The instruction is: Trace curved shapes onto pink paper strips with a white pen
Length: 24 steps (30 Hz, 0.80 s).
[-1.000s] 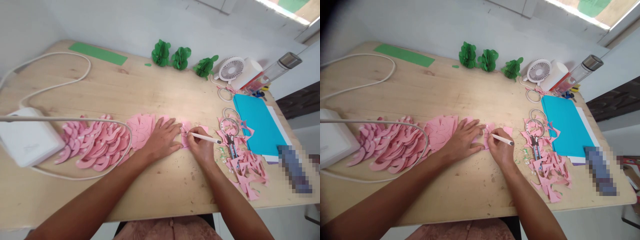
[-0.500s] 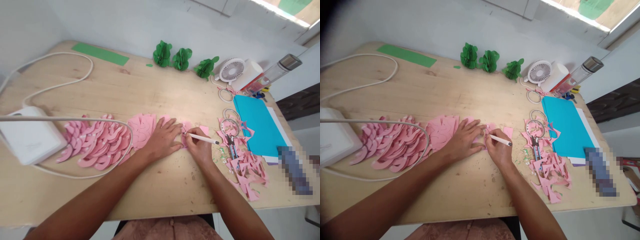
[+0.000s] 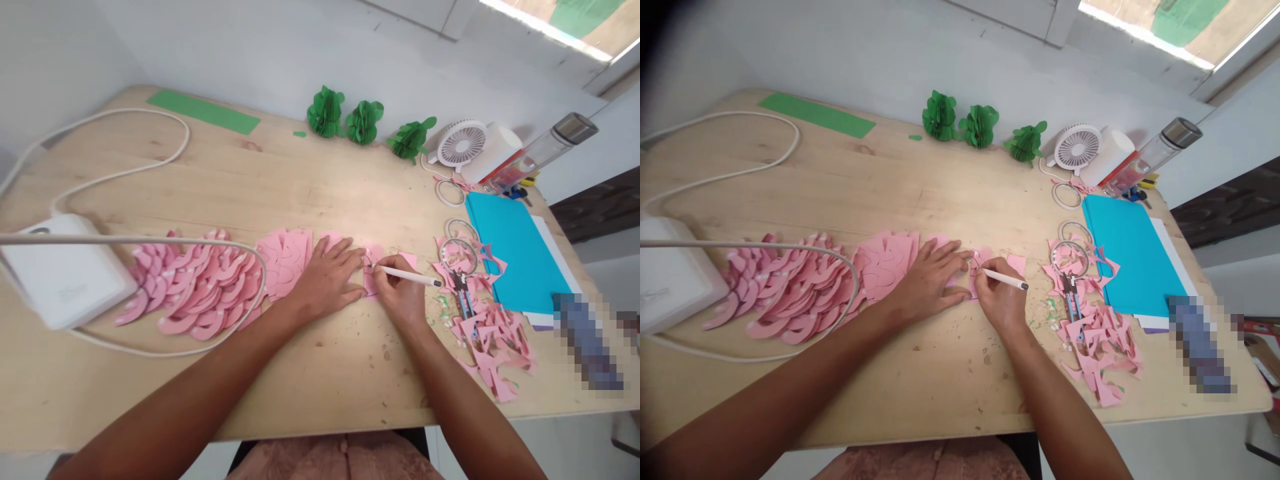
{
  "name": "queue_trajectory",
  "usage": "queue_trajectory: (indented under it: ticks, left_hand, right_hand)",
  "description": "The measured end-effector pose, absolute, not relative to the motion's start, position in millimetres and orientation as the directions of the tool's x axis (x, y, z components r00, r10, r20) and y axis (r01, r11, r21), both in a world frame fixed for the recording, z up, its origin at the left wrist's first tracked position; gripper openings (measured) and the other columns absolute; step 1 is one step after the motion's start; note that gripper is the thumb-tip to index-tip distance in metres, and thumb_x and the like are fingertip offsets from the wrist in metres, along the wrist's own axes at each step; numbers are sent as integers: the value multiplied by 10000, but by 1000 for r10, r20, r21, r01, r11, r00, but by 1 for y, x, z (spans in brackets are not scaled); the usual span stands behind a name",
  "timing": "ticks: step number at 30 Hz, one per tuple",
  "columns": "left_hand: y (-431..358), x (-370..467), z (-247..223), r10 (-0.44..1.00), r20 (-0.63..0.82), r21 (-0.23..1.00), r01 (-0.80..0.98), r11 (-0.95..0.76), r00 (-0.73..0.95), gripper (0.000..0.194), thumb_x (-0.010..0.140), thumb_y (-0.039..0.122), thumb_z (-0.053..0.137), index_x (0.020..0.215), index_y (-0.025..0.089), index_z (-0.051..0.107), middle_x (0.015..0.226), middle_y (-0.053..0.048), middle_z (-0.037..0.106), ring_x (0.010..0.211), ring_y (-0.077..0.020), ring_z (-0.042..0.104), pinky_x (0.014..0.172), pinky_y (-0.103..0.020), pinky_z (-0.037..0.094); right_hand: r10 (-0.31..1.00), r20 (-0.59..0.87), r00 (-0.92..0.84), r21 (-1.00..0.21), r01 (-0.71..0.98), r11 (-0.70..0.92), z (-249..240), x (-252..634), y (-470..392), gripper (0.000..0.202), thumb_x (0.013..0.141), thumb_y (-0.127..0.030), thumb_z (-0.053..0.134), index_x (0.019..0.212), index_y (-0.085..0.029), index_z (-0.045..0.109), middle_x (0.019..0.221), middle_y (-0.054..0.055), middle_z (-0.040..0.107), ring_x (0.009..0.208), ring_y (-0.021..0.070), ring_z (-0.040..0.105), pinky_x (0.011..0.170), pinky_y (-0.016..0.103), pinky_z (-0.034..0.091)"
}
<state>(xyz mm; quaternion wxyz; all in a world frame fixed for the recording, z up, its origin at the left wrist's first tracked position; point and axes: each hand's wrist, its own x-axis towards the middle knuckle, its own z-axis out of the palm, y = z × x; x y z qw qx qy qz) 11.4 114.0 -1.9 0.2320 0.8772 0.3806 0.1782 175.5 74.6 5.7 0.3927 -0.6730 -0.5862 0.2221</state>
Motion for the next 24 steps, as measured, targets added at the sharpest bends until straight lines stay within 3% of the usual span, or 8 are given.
queue_trajectory:
  ticks: [24]
  left_hand:
    - [115,10,-5,728,162,516,571,-638,667,341,804,368,638,1113,234,577,1375,-62,543,1375,-319,338,1141,-609,142]
  right_hand:
    - [934,198,296,-867,498,26,8,178,75,90,784,-277,570,777,-197,610,719,-5,646,623,133,566,578,248,436]
